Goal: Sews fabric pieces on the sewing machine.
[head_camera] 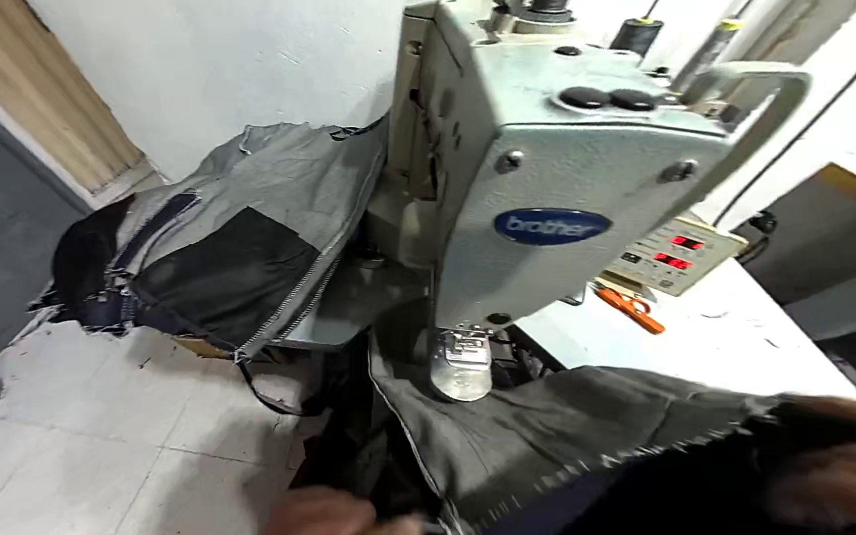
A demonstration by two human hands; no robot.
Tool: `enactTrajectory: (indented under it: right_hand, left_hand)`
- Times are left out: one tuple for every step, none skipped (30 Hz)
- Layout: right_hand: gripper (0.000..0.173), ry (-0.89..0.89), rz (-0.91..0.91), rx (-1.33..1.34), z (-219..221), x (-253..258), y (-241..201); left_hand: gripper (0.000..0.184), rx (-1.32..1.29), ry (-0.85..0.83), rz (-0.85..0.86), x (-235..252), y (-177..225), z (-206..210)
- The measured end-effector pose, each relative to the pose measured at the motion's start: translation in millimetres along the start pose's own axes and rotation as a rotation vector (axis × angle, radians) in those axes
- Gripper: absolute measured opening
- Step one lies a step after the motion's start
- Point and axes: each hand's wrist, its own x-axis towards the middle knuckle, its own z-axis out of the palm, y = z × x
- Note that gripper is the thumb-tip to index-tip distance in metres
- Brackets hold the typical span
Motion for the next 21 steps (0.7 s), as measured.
enactTrajectory:
  right_hand:
    - [0.021, 0.139, -0.153, 0.080, 7, -2, 6]
    - [0.036, 0.273, -0.256, 0.088, 22, 7, 17]
    - [0.054, 0.377, -0.311, 0.077, 45, 22, 33]
    - [0.063, 0.463, -0.346, 0.081, 74, 40, 52]
    - [0.057, 0.522, -0.387, 0.163, 97, 57, 65]
    - [0.044, 0.555, -0.430, 0.307, 113, 69, 73]
    - [0.039, 0.529, -0.461, 0.463, 121, 75, 74]
    - [0.037, 0.472, -0.489, 0.619, 124, 77, 72]
    - [0.035, 0.407, -0.490, 0.769, 125, 77, 65]
    - [0.035, 0.356, -0.434, 0.886, 127, 79, 56]
    - [0.035, 0.336, -0.323, 0.961, 132, 86, 47]
    - [0.036, 0.335, -0.184, 0.986, 140, 98, 43]
    - [0.037, 0.341, -0.063, 0.973, 147, 113, 45]
    - [0.039, 0.355, 0.022, 0.934, 149, 130, 52]
    - [0.040, 0.405, 0.063, 0.862, 150, 145, 62]
    - [0.042, 0.494, 0.072, 0.752, 149, 158, 71]
    - [0.045, 0.612, 0.064, 0.599, 148, 170, 78]
    - [0.047, 0.717, 0.055, 0.460, 144, 180, 84]
    - [0.049, 0.792, 0.058, 0.340, 141, 189, 89]
    - [0.052, 0.847, 0.070, 0.238, 140, 197, 94]
    - [0.055, 0.900, 0.077, 0.150, 142, 203, 100]
  left_hand:
    - [0.020, -0.031, 0.087, 0.000, 9, -5, 1]
    - [0.023, -0.106, 0.134, -0.015, 15, -9, -1]
    - [0.030, -0.248, 0.133, -0.043, 19, -12, -3]
    - [0.034, -0.404, 0.131, -0.062, 21, -15, -4]
    - [0.033, -0.538, 0.164, -0.101, 22, -14, -5]
    - [0.028, -0.622, 0.228, -0.177, 23, -10, -4]
    - [0.019, -0.647, 0.288, -0.274, 23, -6, -2]
    - [0.017, -0.678, 0.323, -0.376, 23, -6, 0]
    - [0.021, -0.731, 0.326, -0.484, 24, -10, 5]
    - [0.026, -0.816, 0.301, -0.607, 25, -16, 12]
    - [0.029, -0.919, 0.283, -0.745, 28, -25, 23]
    - [0.032, -1.010, 0.283, -0.879, 32, -33, 36]
    - [0.033, -1.069, 0.311, -0.963, 38, -41, 49]
    - [0.032, -1.089, 0.358, -0.976, 46, -49, 60]
    - [0.031, -1.069, 0.403, -0.938, 57, -57, 66]
    - [0.032, -1.025, 0.448, -0.897, 70, -63, 70]
    - [0.031, -0.988, 0.488, -0.870, 85, -69, 71]
    - [0.031, -0.969, 0.518, -0.840, 99, -74, 74]
    - [0.028, -0.955, 0.542, -0.815, 112, -79, 77]
    - [0.023, -0.952, 0.556, -0.803, 124, -81, 80]
    - [0.021, -0.954, 0.554, -0.777, 131, -81, 83]
